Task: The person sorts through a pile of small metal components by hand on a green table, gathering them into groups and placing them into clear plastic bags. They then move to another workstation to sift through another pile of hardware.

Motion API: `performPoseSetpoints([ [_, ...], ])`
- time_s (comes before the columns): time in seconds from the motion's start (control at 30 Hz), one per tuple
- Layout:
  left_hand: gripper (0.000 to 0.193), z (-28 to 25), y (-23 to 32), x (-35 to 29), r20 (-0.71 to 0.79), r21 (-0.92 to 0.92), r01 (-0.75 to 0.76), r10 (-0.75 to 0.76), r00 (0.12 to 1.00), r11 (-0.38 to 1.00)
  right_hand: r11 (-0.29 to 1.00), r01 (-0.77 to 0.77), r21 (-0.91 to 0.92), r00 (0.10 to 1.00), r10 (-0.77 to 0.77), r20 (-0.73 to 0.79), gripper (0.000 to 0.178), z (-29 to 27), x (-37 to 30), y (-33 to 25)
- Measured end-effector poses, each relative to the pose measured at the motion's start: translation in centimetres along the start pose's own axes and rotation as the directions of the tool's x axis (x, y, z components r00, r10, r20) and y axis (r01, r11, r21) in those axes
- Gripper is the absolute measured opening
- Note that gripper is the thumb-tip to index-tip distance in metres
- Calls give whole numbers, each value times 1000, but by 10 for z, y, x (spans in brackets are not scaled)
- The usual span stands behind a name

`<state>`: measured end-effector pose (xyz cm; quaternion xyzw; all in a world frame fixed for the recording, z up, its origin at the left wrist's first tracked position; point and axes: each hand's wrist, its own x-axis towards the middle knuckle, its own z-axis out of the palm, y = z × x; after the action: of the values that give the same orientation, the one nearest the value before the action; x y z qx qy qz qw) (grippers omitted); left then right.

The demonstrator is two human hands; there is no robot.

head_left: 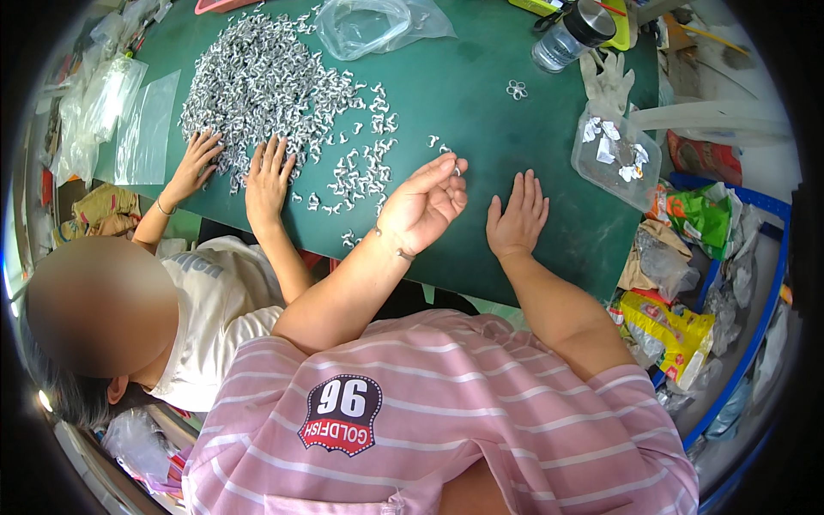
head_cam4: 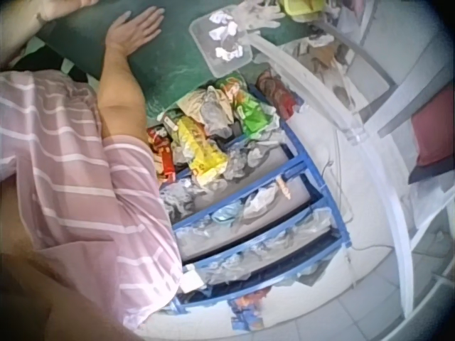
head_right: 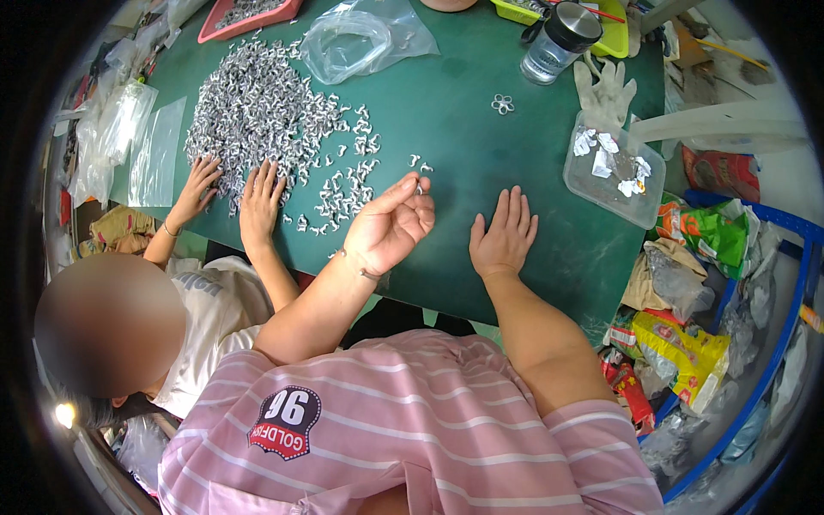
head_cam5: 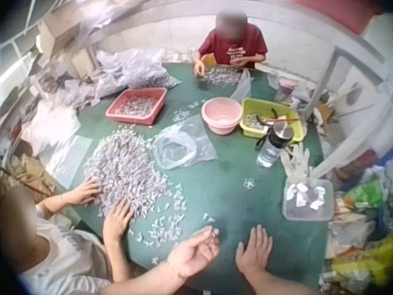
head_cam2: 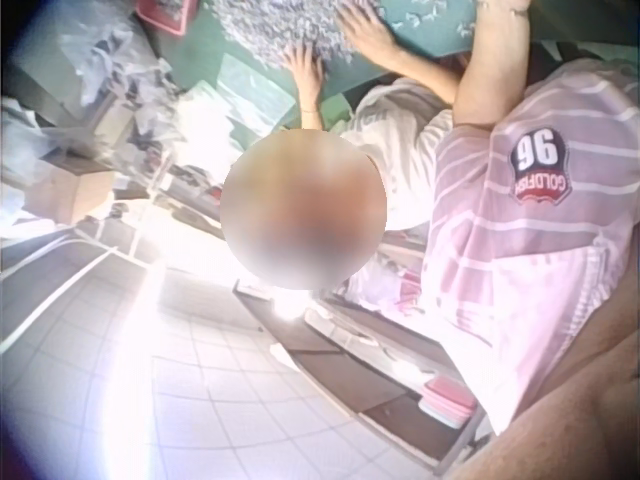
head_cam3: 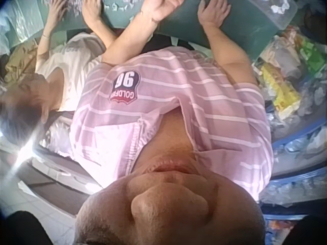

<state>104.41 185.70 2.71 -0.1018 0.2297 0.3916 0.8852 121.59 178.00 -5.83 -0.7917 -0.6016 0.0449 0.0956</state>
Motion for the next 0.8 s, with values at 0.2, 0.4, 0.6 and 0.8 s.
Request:
performPoseSetpoints([
  [0.2,10,-3,3,2,-71,-4,-77,76,995,997,1000,-5,-18,1000,5,11,57,1,0,0],
  [0.4,11,-14,17,5,-225,26,-174,175,958,984,1000,-1,-20,1000,1,12,57,1,0,0],
  [0.6,11,-17,30,8,-399,-85,-296,240,885,952,999,-6,-31,999,7,32,57,2,0,-1],
  [0.8,14,-27,47,5,-359,-40,-290,258,897,956,1000,-11,-24,999,12,41,56,0,0,-3],
])
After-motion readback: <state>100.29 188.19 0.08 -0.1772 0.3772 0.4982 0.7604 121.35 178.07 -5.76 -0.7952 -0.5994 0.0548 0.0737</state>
